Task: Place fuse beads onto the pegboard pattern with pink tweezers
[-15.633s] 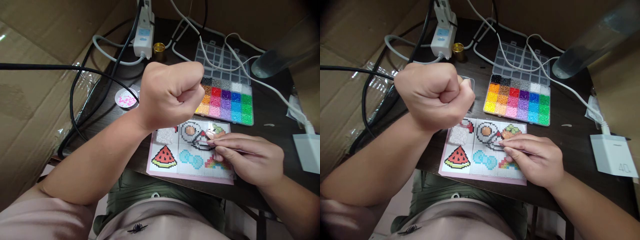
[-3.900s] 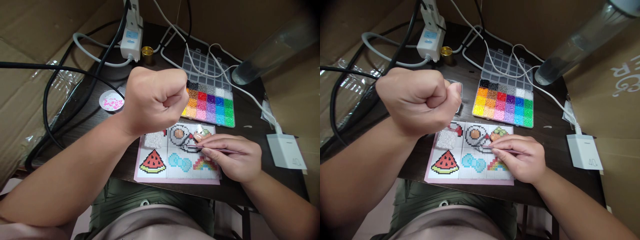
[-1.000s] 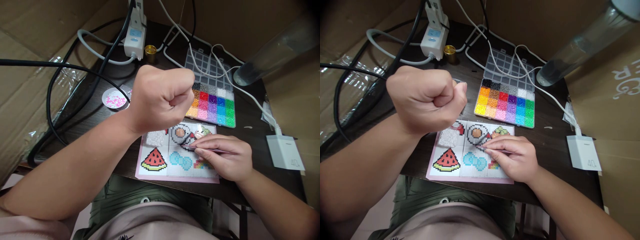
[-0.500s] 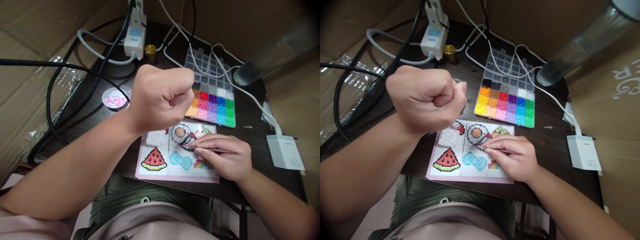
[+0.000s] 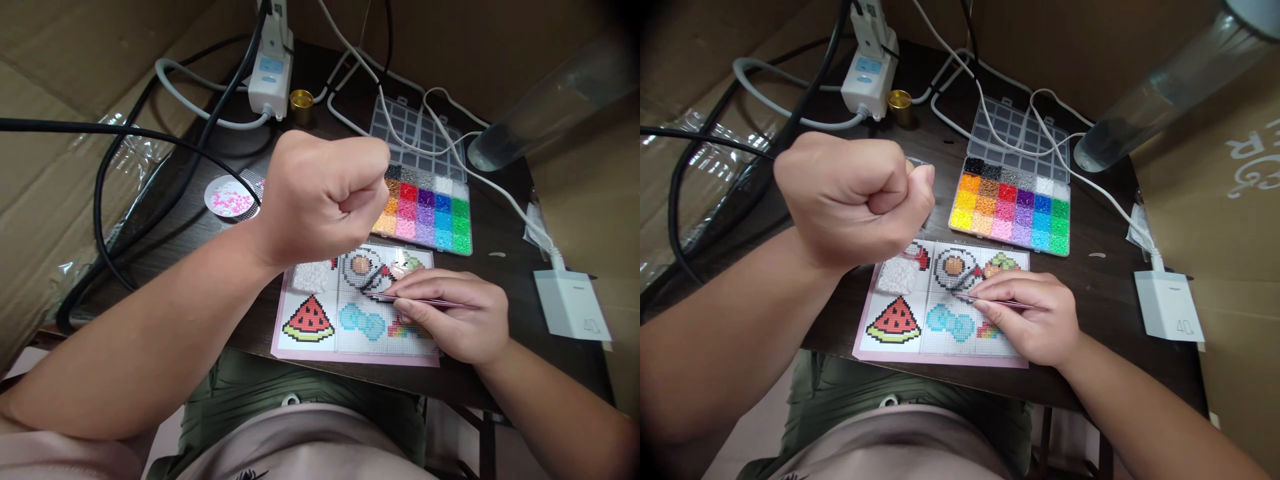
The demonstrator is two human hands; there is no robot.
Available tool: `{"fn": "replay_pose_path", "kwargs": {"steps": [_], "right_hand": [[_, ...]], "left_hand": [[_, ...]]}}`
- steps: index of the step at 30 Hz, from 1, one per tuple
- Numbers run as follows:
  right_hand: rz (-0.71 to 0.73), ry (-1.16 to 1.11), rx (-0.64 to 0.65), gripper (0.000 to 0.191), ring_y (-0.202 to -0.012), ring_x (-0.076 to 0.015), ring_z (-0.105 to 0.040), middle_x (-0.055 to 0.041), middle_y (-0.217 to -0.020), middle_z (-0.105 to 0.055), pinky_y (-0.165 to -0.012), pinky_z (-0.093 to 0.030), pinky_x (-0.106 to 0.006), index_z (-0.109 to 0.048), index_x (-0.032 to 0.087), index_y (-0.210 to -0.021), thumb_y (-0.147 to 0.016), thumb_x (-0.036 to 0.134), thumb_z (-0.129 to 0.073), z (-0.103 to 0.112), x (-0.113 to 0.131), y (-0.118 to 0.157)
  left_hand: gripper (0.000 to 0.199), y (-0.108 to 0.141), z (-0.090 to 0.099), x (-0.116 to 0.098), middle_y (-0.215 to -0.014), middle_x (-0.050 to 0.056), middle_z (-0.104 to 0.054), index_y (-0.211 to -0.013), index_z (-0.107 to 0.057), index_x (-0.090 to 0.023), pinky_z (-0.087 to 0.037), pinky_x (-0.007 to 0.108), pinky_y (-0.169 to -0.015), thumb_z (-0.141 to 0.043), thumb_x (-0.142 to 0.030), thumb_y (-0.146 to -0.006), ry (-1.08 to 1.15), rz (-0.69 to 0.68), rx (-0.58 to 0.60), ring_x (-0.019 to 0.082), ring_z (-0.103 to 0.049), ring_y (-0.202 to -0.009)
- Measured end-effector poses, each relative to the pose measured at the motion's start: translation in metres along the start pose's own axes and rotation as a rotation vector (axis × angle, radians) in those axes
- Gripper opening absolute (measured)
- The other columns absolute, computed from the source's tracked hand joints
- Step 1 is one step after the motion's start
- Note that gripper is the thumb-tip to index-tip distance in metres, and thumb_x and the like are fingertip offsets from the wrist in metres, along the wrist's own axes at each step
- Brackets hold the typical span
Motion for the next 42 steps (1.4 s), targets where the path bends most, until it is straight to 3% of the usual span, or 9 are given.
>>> {"fn": "replay_pose_path", "kwargs": {"steps": [8, 13, 25, 33, 38, 42], "right_hand": [[0.034, -0.021, 0.022, 0.027, -0.082, -0.0254, -0.099, -0.004, -0.098, -0.1, -0.096, -0.086, -0.037, -0.101, 0.029, -0.101, -0.097, 0.003, -0.097, -0.003, 0.002, 0.0], [0.039, 0.005, 0.035, 0.022, -0.079, -0.0271, -0.098, -0.0051, -0.096, -0.099, -0.094, -0.087, -0.04, -0.101, 0.029, -0.1, -0.099, 0.007, -0.099, -0.004, 0.003, -0.001], [0.04, -0.015, 0.004, 0.027, -0.082, -0.0255, -0.099, -0.0031, -0.097, -0.1, -0.097, -0.087, -0.036, -0.101, 0.029, -0.099, -0.097, 0.002, -0.097, -0.001, 0.004, -0.002], [0.04, -0.004, -0.015, 0.029, -0.082, -0.0257, -0.099, -0.0023, -0.096, -0.099, -0.096, -0.087, -0.037, -0.1, 0.029, -0.099, -0.098, 0.0, -0.095, 0.001, 0.004, 0.002], [0.024, -0.013, -0.043, 0.031, -0.083, -0.0238, -0.099, -0.0003, -0.096, -0.099, -0.1, -0.086, -0.035, -0.099, 0.029, -0.1, -0.096, -0.002, -0.094, 0.001, 0.002, 0.004], [0.031, -0.02, -0.05, 0.03, -0.084, -0.0224, -0.099, 0.0002, -0.097, -0.1, -0.104, -0.084, -0.032, -0.098, 0.028, -0.099, -0.096, -0.001, -0.094, 0.0, 0.002, 0.005]], "left_hand": [[0.048, 0.001, -0.002, -0.002, -0.066, -0.007, -0.028, -0.081, -0.024, -0.025, -0.033, 0.023, -0.051, -0.064, -0.004, -0.098, -0.002, 0.032, 0.036, 0.003, -0.036, -0.05], [0.053, -0.004, 0.003, -0.007, -0.069, -0.007, -0.018, -0.083, -0.02, -0.026, -0.015, 0.025, -0.049, -0.063, 0.002, -0.097, -0.003, 0.047, 0.006, 0.001, -0.024, -0.05], [0.052, -0.004, 0.005, -0.005, -0.064, -0.008, -0.02, -0.08, -0.022, -0.026, -0.025, 0.022, -0.043, -0.067, -0.003, -0.097, 0.029, 0.009, -0.018, 0.002, -0.022, -0.046], [0.048, -0.001, 0.002, -0.005, -0.065, -0.007, -0.023, -0.08, -0.025, -0.026, -0.021, 0.02, -0.043, -0.062, -0.005, -0.1, -0.032, 0.037, 0.009, 0.001, -0.031, -0.047], [0.044, 0.0, 0.0, -0.007, -0.068, -0.005, -0.029, -0.08, -0.027, -0.024, -0.029, 0.017, -0.049, -0.057, -0.005, -0.105, -0.046, 0.043, 0.008, 0.002, -0.051, -0.052], [0.046, -0.001, 0.001, -0.008, -0.068, -0.005, -0.031, -0.081, -0.024, -0.024, -0.035, 0.017, -0.052, -0.057, -0.001, -0.102, -0.015, 0.047, 0.002, 0.002, -0.056, -0.055]]}}
Point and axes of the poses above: each hand's wrist, its own y-axis away from the middle knuckle, its own z-axis out of the back of the hand, x = y × z, the point moved 10 cm from there along -y, towards the middle knuckle
